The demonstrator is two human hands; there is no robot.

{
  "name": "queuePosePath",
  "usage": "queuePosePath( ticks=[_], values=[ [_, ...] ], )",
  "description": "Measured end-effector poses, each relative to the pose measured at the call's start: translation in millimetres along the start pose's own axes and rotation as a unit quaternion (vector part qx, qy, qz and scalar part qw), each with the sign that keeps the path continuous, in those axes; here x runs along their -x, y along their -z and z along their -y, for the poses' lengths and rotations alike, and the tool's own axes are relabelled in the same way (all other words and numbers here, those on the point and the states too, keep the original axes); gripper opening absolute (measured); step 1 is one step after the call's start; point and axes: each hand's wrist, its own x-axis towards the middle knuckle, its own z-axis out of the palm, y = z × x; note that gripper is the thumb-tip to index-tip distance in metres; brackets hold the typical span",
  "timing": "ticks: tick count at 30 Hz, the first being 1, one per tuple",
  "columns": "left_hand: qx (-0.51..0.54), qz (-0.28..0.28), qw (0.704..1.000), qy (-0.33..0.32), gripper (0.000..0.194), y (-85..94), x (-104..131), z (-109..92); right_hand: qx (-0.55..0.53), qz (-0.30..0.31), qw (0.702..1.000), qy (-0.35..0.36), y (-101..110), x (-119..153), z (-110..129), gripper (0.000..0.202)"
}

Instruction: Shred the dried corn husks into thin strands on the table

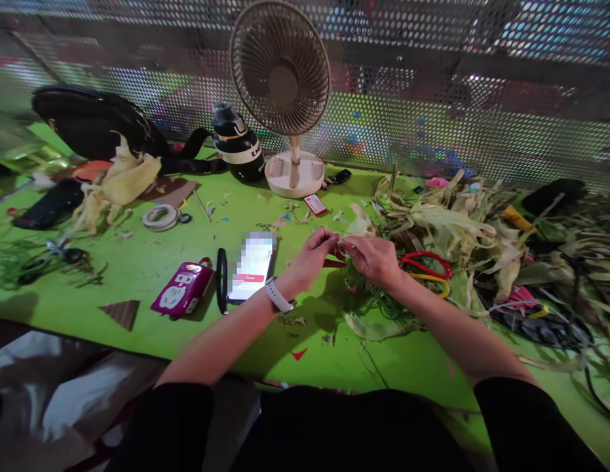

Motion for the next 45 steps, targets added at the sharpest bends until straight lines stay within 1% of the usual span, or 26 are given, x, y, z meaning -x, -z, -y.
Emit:
queuePosePath(
  ticks=[2,4,6,9,11,13,16,18,22,26,29,32,34,35,37,39,42,45],
  values=[
    [0.001,-0.028,1.000,-0.006,0.025,-1.9,0.3,2.6,0.017,-0.010,0.999,0.036,-4.5,3.0,2.2,0.036],
    [0.008,-0.049,0.999,-0.017,0.023,-3.8,0.2,6.1,0.006,-0.011,0.999,0.053,-8.8,5.8,4.9,0.033],
    [0.016,-0.061,0.997,-0.034,0.022,-5.4,-0.3,9.5,-0.020,-0.010,0.998,0.054,-11.5,7.6,7.5,0.030],
    [0.016,-0.074,0.994,-0.078,0.024,-6.9,-1.2,13.0,-0.073,-0.022,0.997,0.025,-10.6,7.0,11.3,0.030],
    [0.018,-0.073,0.992,-0.103,0.027,-7.2,-1.8,14.0,-0.123,-0.032,0.992,-0.024,-6.9,4.1,13.6,0.030],
    [0.025,-0.066,0.990,-0.125,0.032,-7.0,-2.4,14.4,-0.178,-0.048,0.977,-0.107,-2.3,-0.1,15.0,0.031],
    [0.034,-0.062,0.985,-0.157,0.036,-6.1,-2.6,13.9,-0.252,-0.079,0.938,-0.226,2.8,-6.9,15.2,0.033],
    [0.033,-0.053,0.984,-0.169,0.037,-5.0,-2.6,12.8,-0.286,-0.091,0.916,-0.267,4.4,-10.6,15.3,0.036],
    [0.037,-0.026,0.984,-0.175,0.039,-1.6,-2.5,8.0,-0.328,-0.086,0.891,-0.302,6.7,-15.4,15.7,0.042],
    [0.029,-0.002,0.986,-0.167,0.038,3.3,-4.1,2.0,-0.348,-0.047,0.887,-0.300,11.3,-19.4,13.2,0.045],
    [0.039,0.011,0.990,-0.138,0.037,7.0,-6.3,-0.7,-0.378,-0.019,0.873,-0.308,14.1,-21.6,10.8,0.047],
    [0.077,0.017,0.993,-0.092,0.038,9.1,-8.2,-1.1,-0.402,-0.017,0.855,-0.328,15.0,-22.1,10.9,0.047],
    [0.094,0.009,0.993,-0.067,0.038,9.2,-8.8,-0.9,-0.394,-0.021,0.855,-0.337,15.3,-22.1,12.2,0.047],
    [0.091,0.001,0.994,-0.067,0.038,8.8,-8.8,-1.0,-0.390,-0.022,0.856,-0.340,15.4,-22.1,12.9,0.047],
    [0.061,-0.015,0.995,-0.078,0.040,7.3,-8.0,-1.6,-0.391,-0.017,0.856,-0.339,15.3,-22.1,13.9,0.046],
    [0.028,-0.018,0.996,-0.080,0.044,5.3,-6.3,-2.5,-0.395,-0.002,0.857,-0.332,14.5,-21.7,14.3,0.046],
    [0.017,-0.009,0.999,-0.050,0.045,2.1,-2.8,-2.1,-0.374,0.009,0.876,-0.305,11.7,-18.6,14.4,0.043],
    [0.028,-0.005,0.998,-0.051,0.039,-0.5,0.2,0.2,-0.326,-0.018,0.904,-0.276,8.5,-13.5,14.8,0.039]
  ],
)
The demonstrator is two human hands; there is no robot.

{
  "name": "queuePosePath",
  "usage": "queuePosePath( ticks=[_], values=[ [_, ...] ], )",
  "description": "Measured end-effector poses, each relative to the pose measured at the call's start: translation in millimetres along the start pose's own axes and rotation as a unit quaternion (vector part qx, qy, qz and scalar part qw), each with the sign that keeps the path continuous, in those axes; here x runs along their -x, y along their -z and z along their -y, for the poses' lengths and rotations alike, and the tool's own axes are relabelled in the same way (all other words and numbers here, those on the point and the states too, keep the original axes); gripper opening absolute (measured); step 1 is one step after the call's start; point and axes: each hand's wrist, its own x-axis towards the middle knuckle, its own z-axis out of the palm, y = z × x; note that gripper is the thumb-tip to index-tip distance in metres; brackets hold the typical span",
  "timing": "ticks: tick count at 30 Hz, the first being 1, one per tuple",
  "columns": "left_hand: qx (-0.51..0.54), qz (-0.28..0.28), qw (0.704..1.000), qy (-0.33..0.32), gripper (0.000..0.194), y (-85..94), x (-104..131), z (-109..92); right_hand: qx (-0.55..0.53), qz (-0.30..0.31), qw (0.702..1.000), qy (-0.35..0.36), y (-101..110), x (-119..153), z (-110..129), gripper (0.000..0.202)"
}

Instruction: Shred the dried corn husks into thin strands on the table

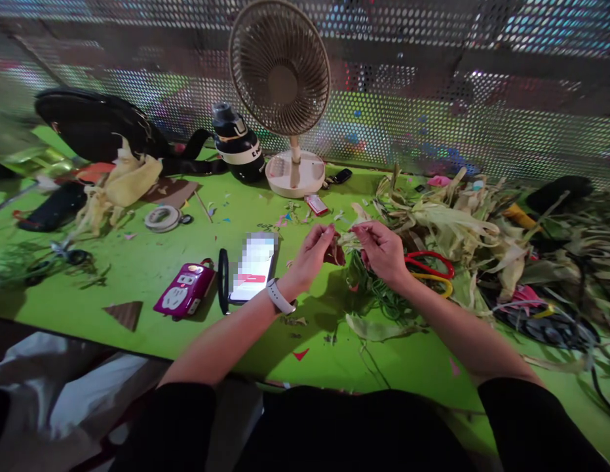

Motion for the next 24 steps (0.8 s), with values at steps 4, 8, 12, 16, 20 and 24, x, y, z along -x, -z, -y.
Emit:
queuePosePath(
  ticks=[4,8,12,16,20,24],
  values=[
    [0.065,-0.016,0.998,0.006,0.035,-1.2,0.4,1.2,0.060,-0.030,0.997,0.046,-1.6,4.9,-2.7,0.036],
    [0.160,-0.039,0.984,0.062,0.033,-0.2,-2.0,-1.0,0.093,-0.020,0.992,0.089,-2.8,7.0,-3.2,0.033],
    [0.193,-0.038,0.977,0.083,0.031,0.8,-3.4,-3.3,0.109,-0.014,0.987,0.115,-3.3,7.8,-4.3,0.029],
    [0.177,-0.035,0.980,0.089,0.022,1.8,-4.6,-3.4,0.131,-0.022,0.985,0.114,-2.0,5.9,-3.9,0.031],
    [0.149,-0.016,0.984,0.098,0.018,3.9,-6.7,-2.6,0.121,-0.037,0.987,0.098,-0.9,1.8,-4.5,0.034],
    [0.141,0.024,0.984,0.105,0.029,5.9,-8.2,-2.3,0.071,-0.026,0.996,0.047,-1.8,0.3,-7.5,0.034]
  ],
)
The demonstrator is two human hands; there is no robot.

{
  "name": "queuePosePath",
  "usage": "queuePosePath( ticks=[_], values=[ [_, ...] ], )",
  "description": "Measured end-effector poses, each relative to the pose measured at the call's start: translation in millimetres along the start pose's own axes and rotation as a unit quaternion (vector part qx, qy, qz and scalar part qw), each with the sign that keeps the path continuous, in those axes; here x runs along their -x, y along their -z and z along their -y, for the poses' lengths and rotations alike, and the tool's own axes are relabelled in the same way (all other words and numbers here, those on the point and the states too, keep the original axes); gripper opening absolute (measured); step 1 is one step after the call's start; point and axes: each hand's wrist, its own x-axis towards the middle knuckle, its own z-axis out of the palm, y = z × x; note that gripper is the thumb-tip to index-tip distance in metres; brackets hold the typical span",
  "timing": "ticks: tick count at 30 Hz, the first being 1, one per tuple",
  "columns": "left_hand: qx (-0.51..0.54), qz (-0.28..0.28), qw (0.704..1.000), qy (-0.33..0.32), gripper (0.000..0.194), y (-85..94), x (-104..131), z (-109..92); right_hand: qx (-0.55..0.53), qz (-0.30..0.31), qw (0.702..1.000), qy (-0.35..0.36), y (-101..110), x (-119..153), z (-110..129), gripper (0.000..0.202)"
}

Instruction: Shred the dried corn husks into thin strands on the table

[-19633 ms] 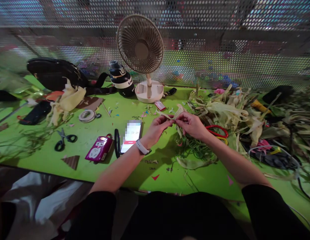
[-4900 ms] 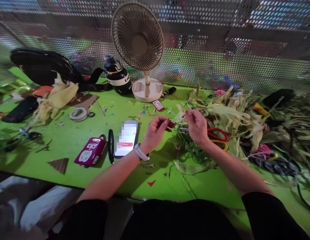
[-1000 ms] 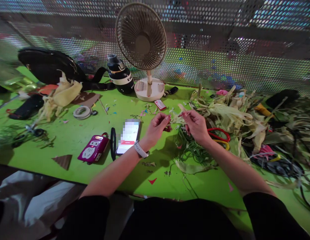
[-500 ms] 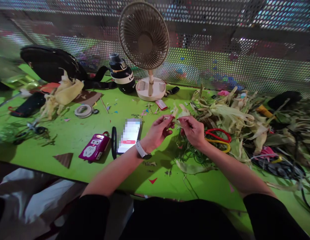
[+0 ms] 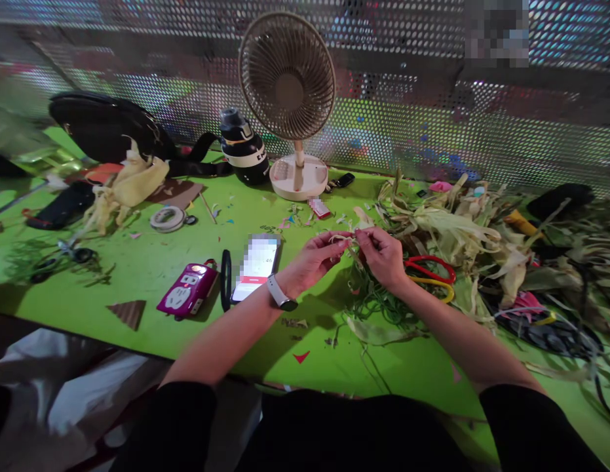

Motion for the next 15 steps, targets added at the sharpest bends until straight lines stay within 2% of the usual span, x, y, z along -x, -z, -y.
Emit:
queuePosePath(
  ticks=[3,7,9,12,15],
  values=[
    [-0.014,0.006,1.000,-0.006,0.028,1.3,-0.2,0.0,-0.001,0.005,1.000,-0.007,2.0,-2.0,-1.6,0.032],
    [-0.090,0.030,0.995,-0.023,0.024,1.4,0.8,2.7,0.053,0.015,0.995,0.088,11.4,-9.2,-0.3,0.027],
    [-0.145,0.046,0.987,-0.043,0.020,0.8,1.5,5.4,0.074,0.073,0.986,0.133,16.4,-12.5,2.2,0.027],
    [-0.196,0.048,0.978,-0.051,0.015,0.6,2.2,9.1,0.091,0.169,0.970,0.152,22.1,-14.9,6.9,0.025],
    [-0.210,0.047,0.976,-0.043,0.013,1.4,2.0,10.0,0.088,0.212,0.960,0.159,27.1,-16.7,9.8,0.025]
  ],
)
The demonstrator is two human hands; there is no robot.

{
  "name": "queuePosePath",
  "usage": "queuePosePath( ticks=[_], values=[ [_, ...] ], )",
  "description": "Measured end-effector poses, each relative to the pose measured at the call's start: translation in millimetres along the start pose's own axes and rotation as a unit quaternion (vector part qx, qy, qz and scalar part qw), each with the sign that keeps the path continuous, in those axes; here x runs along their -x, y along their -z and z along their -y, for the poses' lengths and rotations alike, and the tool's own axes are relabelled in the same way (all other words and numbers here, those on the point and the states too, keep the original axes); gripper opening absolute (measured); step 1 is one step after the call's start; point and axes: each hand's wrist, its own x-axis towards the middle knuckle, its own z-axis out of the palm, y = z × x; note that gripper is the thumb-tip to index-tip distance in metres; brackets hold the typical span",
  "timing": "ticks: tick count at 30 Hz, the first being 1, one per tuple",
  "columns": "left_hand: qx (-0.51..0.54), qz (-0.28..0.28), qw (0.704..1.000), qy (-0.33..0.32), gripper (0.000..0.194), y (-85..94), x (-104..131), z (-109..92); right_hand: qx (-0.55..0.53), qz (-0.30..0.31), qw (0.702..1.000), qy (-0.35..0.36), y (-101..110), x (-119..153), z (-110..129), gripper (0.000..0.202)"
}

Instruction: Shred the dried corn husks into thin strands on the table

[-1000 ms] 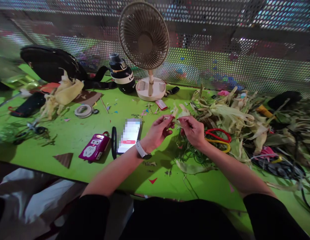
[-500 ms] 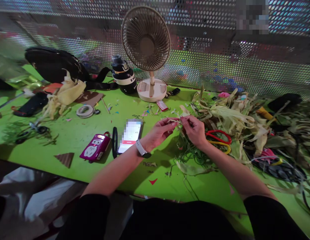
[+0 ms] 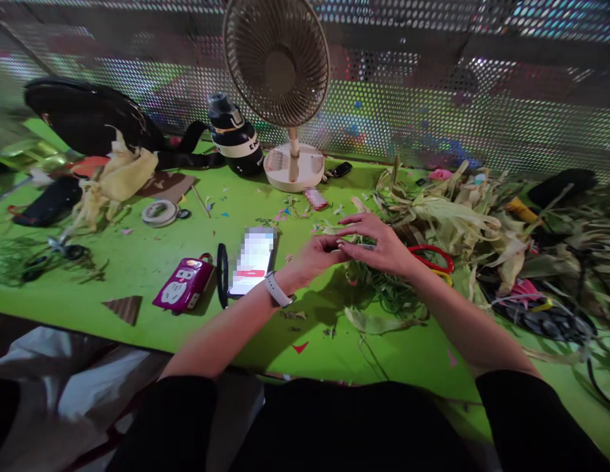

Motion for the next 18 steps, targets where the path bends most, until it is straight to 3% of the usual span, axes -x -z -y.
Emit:
queuePosePath(
  ticks=[8,13,18],
  values=[
    [-0.023,-0.007,1.000,0.005,0.019,1.1,-1.4,4.3,0.033,0.009,0.999,0.028,4.6,-3.1,-4.7,0.014],
    [0.000,0.001,1.000,0.005,0.018,0.7,-1.1,3.8,0.094,-0.016,0.995,0.042,1.8,-2.5,-1.9,0.009],
    [0.019,0.005,0.999,0.028,0.013,2.2,-0.4,-0.3,0.011,-0.021,1.000,-0.009,1.4,-3.1,0.7,0.009]
  ],
)
